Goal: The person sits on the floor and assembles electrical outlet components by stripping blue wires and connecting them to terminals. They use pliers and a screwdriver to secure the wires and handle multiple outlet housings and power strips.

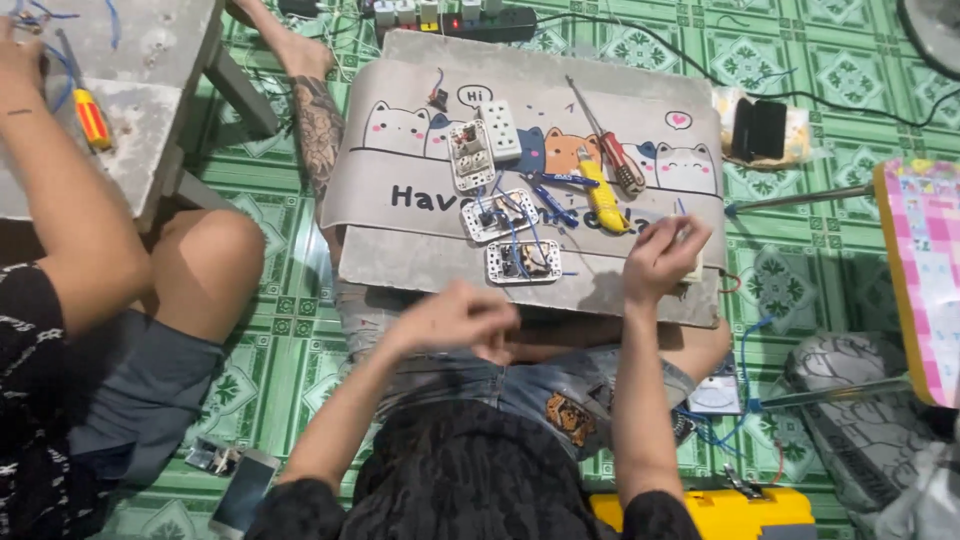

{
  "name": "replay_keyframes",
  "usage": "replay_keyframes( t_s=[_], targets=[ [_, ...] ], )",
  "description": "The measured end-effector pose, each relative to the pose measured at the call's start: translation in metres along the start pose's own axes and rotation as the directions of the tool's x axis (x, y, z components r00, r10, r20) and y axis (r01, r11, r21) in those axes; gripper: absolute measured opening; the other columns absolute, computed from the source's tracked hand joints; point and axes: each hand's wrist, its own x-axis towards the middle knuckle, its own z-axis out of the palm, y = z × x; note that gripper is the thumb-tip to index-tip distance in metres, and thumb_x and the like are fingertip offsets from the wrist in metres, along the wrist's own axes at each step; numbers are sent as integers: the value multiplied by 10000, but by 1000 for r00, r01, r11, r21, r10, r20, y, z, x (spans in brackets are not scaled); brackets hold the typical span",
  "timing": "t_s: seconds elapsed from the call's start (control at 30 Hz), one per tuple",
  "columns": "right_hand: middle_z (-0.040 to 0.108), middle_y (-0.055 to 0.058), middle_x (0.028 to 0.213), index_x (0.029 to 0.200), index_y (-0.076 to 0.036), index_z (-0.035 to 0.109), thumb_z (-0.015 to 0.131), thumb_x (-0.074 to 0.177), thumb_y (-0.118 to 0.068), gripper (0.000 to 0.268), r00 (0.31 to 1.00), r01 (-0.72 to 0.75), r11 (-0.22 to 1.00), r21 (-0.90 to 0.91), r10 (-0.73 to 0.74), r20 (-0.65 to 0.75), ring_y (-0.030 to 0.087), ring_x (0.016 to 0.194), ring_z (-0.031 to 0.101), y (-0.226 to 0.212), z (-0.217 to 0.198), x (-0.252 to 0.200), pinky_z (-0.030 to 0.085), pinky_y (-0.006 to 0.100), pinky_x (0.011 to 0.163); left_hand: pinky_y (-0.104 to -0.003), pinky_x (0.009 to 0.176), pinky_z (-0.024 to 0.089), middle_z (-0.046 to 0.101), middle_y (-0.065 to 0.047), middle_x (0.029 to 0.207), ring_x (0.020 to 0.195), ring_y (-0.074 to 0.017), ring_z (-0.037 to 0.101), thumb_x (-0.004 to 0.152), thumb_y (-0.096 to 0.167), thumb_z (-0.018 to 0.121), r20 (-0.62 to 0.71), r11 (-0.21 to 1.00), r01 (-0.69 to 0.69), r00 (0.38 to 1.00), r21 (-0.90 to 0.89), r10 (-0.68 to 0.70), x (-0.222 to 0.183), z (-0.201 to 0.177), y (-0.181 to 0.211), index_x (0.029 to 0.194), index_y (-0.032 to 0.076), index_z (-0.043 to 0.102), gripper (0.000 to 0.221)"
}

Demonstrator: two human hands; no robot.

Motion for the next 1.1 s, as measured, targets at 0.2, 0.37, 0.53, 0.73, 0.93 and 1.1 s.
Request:
replay_keyframes(
  t_s=[0.2,0.37,0.53,0.73,0.93,1.1],
  targets=[
    [644,45,741,1128,-126,472,379,1125,-160,99,983,-6,894,447,-77,166,127,485,598,-2,59,50,417,203,412,-301,702,573,724,22,812,719,-193,700,964,244,743,-388,508,-328,369,796,845,122,-72,-39,956,170,767,79],
    [747,95,981,1107,-158,413,394,1134,-225,74,900,-261,799,542,-2,437,108,514,636,19,85,25,361,151,416,-425,943,501,675,-12,987,935,-209,658,987,247,706,-156,177,-72,236,981,959,153,-80,-61,1120,164,752,164],
    [742,174,993,1094,-133,428,414,1104,-133,17,808,-379,759,530,-8,589,173,512,665,25,83,19,429,195,423,-381,907,525,715,22,964,869,-163,680,985,221,728,-271,305,-110,247,946,930,138,-82,-72,1089,201,775,115],
    [664,146,897,1011,-48,570,558,1040,-13,47,780,-359,791,495,-37,625,200,532,656,18,84,14,477,246,456,-365,902,532,739,22,893,766,-146,681,997,325,733,-316,357,-125,262,926,912,134,-88,-71,1118,212,790,175],
    [646,117,820,1006,3,661,621,996,74,82,812,-37,906,423,-219,541,208,509,645,16,82,19,471,286,439,-329,814,546,741,1,744,680,-150,656,919,310,815,-323,447,-291,387,846,864,137,-81,-75,973,162,813,158],
    [647,42,764,1035,-61,693,688,1013,-15,52,762,351,902,253,-432,482,196,505,604,33,86,22,468,276,448,-330,756,564,710,-15,673,642,-188,647,883,186,817,-330,470,-326,401,820,854,137,-82,-78,883,153,807,34]
  ],
)
